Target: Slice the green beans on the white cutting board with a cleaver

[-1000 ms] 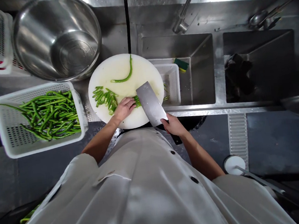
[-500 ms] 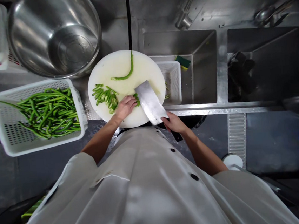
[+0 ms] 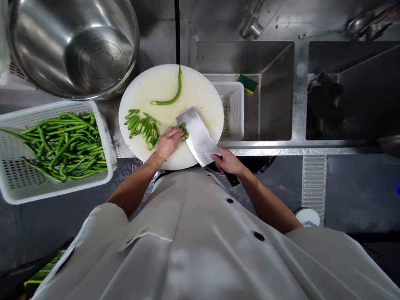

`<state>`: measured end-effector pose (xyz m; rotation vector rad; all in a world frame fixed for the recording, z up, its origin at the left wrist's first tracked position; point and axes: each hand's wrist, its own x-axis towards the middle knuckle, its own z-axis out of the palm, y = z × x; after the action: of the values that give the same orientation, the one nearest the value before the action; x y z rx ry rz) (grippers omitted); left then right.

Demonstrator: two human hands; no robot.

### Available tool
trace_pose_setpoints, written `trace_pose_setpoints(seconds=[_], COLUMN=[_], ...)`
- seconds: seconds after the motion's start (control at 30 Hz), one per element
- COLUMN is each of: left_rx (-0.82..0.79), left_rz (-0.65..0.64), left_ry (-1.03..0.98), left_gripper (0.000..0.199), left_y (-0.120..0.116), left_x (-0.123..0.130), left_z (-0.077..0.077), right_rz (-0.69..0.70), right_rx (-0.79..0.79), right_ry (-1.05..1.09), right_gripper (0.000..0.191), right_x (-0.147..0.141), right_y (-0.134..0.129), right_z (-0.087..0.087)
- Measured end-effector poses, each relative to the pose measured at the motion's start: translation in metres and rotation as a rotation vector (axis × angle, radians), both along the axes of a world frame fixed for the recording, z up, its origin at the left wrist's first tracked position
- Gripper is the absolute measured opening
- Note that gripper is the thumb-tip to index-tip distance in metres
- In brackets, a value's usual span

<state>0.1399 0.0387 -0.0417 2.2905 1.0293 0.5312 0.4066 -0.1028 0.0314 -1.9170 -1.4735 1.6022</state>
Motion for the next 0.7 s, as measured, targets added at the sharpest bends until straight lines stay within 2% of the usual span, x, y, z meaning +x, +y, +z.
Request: trace_pose_setpoints(seconds=[0.1,0.23,0.3,0.4,0.47,0.53,0.6,0.7], left_rx=[0.039,0.054,0.063,0.065,0.059,0.073,0.123,0.17], left_rz=[0.005,0.039,0.094,0.212,0.269,0.291,0.326,0.463], left_ry=[-0.004,0.011,0.033,0.098,0.146,0.163,0.153,0.162], left_gripper=[0.024,0.025,0.025,0.024,0.019,0.016,0.02,0.031], left_y=[0.003,0.005,0.004,0.003,0.009,0.026,0.052,0.094], left_x=[-0.003,-0.004,0.001,0.009,0.009,-0.005,-0.034,-0.092], left_z=[-0.003,-0.004,-0.002,0.005,0.013,0.024,0.036,0.045], right_rz=[0.018,0.047,0.055,0.043,0.006,-0.098,-0.265,-0.459], right_rx=[-0.011,0.008,0.008,0.033,0.088,0.156,0.197,0.116], right_ry=[-0.08,-0.387,-0.494,-0.506,-0.471,-0.416,-0.298,-0.009], right_gripper=[0.017,0.023,0.029,0.031,0.027,0.023,0.023,0.033], right_x=[-0.019,-0.06,-0.08,-0.094,-0.085,-0.062,-0.031,0.011], right_y=[0.015,0.034,0.043,0.05,0.045,0.029,0.004,-0.033], right_z=[0.0,0.01,0.017,0.026,0.029,0.028,0.023,0.008])
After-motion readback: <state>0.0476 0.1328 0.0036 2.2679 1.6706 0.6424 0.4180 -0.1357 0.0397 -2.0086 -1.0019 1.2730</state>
